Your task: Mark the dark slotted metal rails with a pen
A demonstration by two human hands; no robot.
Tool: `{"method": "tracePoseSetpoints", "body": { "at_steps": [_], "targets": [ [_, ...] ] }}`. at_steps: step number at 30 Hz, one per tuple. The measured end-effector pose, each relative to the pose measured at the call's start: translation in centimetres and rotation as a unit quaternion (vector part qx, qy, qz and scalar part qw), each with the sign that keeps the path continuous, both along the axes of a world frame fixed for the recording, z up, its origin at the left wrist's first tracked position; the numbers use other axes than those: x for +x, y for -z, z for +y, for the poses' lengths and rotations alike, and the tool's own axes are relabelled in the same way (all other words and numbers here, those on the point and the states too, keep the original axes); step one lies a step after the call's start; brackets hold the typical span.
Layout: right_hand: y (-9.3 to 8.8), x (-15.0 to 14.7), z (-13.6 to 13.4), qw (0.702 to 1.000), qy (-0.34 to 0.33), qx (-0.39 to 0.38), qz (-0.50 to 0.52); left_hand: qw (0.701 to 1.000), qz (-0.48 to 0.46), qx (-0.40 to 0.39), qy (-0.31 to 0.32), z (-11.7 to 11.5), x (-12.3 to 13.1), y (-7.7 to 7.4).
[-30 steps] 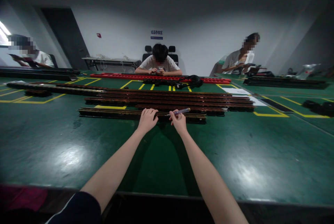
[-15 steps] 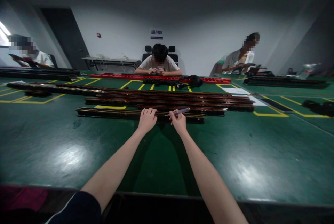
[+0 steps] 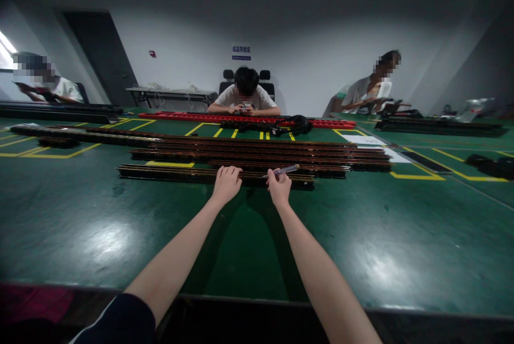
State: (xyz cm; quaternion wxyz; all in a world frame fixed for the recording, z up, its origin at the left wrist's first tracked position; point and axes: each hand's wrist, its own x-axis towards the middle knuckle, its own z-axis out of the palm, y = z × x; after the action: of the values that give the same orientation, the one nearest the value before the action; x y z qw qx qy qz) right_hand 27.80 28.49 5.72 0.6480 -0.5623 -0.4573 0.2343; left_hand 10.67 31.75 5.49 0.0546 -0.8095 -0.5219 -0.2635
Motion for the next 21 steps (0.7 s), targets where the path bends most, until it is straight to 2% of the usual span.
{"method": "tracePoseSetpoints", "body": {
  "at_steps": [3, 9, 21],
  "targets": [
    [0.09, 0.09, 0.18, 1.000, 0.010, -0.003, 0.009, 1.000, 0.009, 0.007, -0.010, -0.03, 0.07, -0.02],
    [0.53, 0.32, 0.44, 0.999, -0.032, 0.018, 0.028, 1.000, 0.014, 0.011, -0.006, 0.12, 0.08, 0.22],
    [0.51, 0.46, 0.21, 0.998, -0.059, 0.016, -0.007, 1.000, 0.013, 0.013, 0.001, 0.45, -0.06, 0.55]
  ]
}}
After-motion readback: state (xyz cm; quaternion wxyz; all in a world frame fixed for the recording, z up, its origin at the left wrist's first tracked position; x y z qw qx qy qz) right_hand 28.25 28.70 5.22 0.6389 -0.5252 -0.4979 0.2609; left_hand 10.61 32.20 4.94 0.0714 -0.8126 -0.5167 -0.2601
